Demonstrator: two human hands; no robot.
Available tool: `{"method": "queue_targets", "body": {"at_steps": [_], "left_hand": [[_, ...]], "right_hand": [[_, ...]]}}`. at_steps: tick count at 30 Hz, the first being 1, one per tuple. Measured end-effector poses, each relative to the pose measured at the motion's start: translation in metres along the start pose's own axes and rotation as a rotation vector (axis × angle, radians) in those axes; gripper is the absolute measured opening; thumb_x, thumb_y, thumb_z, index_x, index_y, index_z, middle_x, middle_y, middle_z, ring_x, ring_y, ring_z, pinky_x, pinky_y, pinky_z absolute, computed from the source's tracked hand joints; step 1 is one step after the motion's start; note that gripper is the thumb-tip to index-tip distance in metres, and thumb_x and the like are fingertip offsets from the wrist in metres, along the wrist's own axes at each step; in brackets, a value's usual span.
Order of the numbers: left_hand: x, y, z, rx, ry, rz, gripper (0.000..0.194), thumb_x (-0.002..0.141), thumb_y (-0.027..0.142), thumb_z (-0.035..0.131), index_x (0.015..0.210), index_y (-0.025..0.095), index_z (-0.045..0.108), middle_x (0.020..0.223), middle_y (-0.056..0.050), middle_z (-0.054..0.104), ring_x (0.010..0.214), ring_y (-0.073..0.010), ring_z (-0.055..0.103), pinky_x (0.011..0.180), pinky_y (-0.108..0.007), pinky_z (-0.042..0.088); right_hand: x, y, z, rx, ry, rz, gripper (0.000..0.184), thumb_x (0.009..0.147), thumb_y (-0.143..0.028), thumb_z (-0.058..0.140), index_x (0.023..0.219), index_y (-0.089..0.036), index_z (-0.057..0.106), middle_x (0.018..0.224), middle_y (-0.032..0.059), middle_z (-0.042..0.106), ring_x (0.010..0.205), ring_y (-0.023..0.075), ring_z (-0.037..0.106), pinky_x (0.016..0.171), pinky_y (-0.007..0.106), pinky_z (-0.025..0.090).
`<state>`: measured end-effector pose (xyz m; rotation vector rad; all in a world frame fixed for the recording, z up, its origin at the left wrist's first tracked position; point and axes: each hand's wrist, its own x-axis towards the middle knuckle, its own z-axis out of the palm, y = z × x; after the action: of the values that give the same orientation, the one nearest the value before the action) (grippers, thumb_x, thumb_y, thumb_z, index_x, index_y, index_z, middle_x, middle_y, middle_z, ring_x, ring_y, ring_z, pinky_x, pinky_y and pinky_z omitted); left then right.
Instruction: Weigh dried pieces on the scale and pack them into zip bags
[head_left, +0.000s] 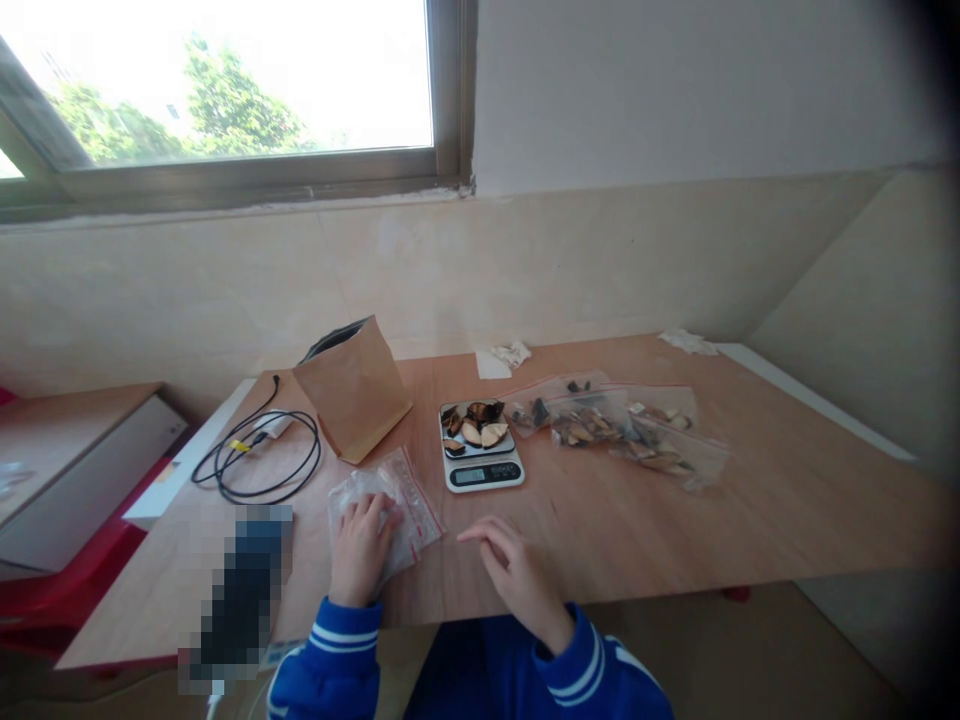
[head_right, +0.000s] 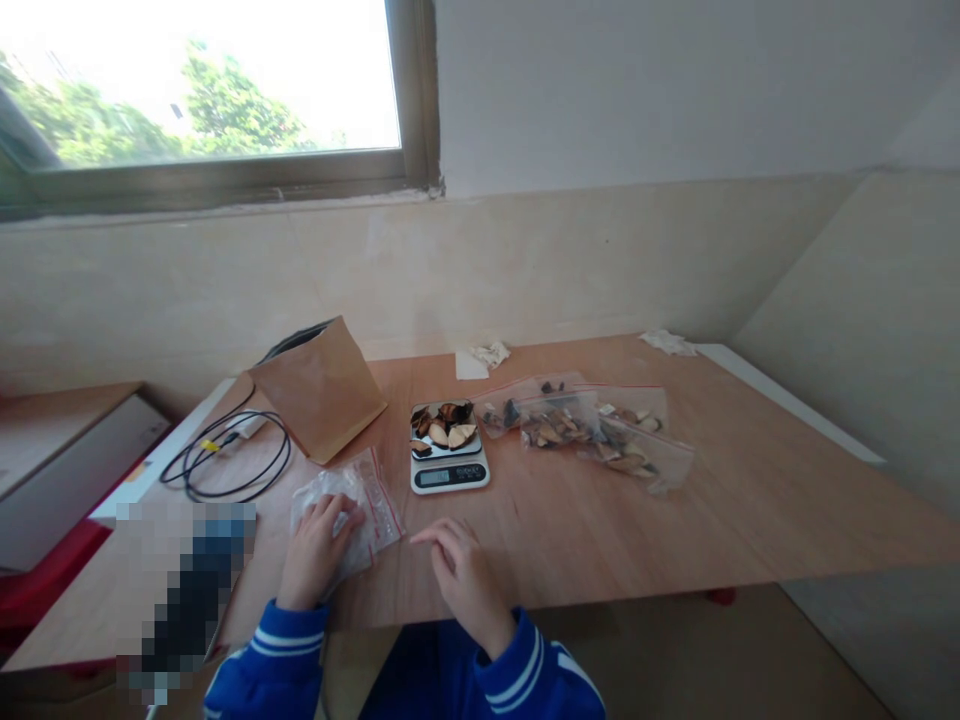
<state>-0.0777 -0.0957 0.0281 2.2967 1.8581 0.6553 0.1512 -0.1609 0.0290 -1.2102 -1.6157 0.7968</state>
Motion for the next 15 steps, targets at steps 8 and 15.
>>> {"method": "queue_targets", "body": {"at_steps": [8,15], "left_hand": [[0.001,0.031,-0.023,-0.362,0.194,0.277,0.020,0.084,0.037,0.059,0.100,0.026,0.064,0.100,-0.004,0.068,0.096,-0.0220,0.062,0.084,-0.037,0.046],[0.004,0.051,-0.016,-0.670,0.522,0.083,0.016,0.087,0.034,0.055,0.095,0.023,0.062,0.091,-0.004,0.067,0.085,-0.0195,0.062,0.079,-0.035,0.050]], "right_hand": [[0.026,-0.017,0.034,0.315,0.121,0.196,0.038,0.090,-0.042,0.049,0.122,-0.023,0.043,0.108,0.0085,0.061,0.081,0.0173,0.062,0.073,0.032,0.053],[0.058,-0.010,0.028,0.620,0.223,0.299,0.033,0.080,-0.046,0.060,0.096,-0.025,0.039,0.069,-0.0044,0.054,0.053,0.0126,0.053,0.048,0.024,0.044]]}}
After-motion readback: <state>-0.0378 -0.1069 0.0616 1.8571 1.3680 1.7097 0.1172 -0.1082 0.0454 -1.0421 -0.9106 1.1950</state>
